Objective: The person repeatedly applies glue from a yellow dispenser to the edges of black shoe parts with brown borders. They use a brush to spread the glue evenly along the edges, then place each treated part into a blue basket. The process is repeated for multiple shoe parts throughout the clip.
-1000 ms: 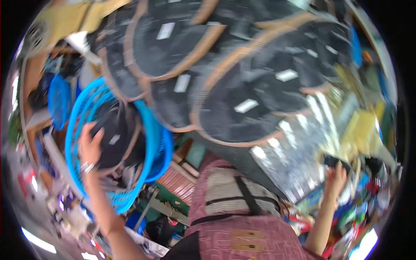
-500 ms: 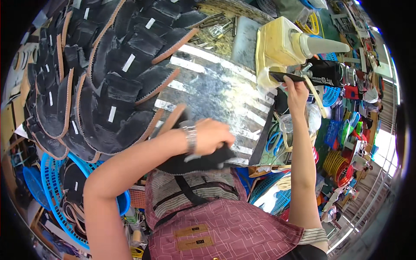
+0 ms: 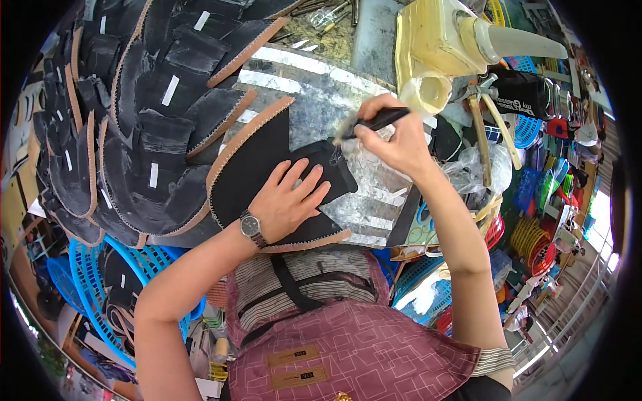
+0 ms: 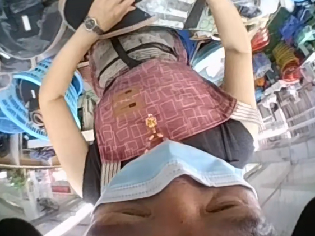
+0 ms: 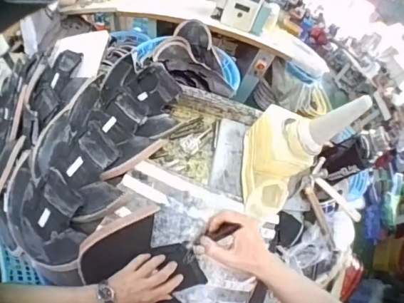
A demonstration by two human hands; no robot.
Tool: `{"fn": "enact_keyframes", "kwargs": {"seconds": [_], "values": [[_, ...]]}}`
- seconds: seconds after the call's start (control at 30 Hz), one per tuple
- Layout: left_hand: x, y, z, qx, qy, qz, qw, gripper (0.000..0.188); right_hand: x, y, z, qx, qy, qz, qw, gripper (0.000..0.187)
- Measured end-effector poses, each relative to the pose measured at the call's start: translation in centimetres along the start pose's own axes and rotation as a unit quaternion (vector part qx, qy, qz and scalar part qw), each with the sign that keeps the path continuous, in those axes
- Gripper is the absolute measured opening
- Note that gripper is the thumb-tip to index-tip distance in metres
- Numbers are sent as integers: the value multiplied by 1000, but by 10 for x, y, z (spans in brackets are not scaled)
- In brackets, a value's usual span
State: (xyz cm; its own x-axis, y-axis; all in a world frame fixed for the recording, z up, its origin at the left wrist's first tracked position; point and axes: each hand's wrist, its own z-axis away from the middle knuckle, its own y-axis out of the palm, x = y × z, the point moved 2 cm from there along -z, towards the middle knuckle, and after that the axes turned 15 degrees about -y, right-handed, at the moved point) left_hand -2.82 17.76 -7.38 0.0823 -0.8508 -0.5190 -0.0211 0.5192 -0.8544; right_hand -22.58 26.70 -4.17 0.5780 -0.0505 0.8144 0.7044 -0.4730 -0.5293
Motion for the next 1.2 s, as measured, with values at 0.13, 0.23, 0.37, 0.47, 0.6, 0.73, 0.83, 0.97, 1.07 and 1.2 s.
{"fn": "enact_keyframes", "kwargs": {"seconds": [0.13,0.23,0.37,0.47,0.6,0.73,0.83,0.97,1.07,1.2], "values": [[1,1,0,-1,-8,2,1000,58,0,8,-11,71,27,28,997,24],[1,3,0,5,-9,4,1000,58,3,12,-10,39,26,51,998,21],[5,2,4,-7,-9,4,1000,57,8,15,69,3,102,-8,995,16],[3,3,2,-20,4,15,1000,54,32,10,92,14,169,15,985,17],[8,3,4,-21,4,44,999,50,31,39,45,-134,30,-72,988,20],[8,2,1,-23,13,57,998,50,30,25,111,-53,92,-1,994,19],[11,-7,6,13,-10,110,994,53,28,-18,92,-214,169,-70,960,13],[34,-53,23,-116,-185,75,973,64,12,-86,30,-269,77,144,949,13],[48,-55,22,-78,-284,52,954,83,-41,-103,23,-134,24,231,963,19],[60,-46,19,-3,-344,59,937,90,-54,-110,28,-321,153,-60,933,19]]}}
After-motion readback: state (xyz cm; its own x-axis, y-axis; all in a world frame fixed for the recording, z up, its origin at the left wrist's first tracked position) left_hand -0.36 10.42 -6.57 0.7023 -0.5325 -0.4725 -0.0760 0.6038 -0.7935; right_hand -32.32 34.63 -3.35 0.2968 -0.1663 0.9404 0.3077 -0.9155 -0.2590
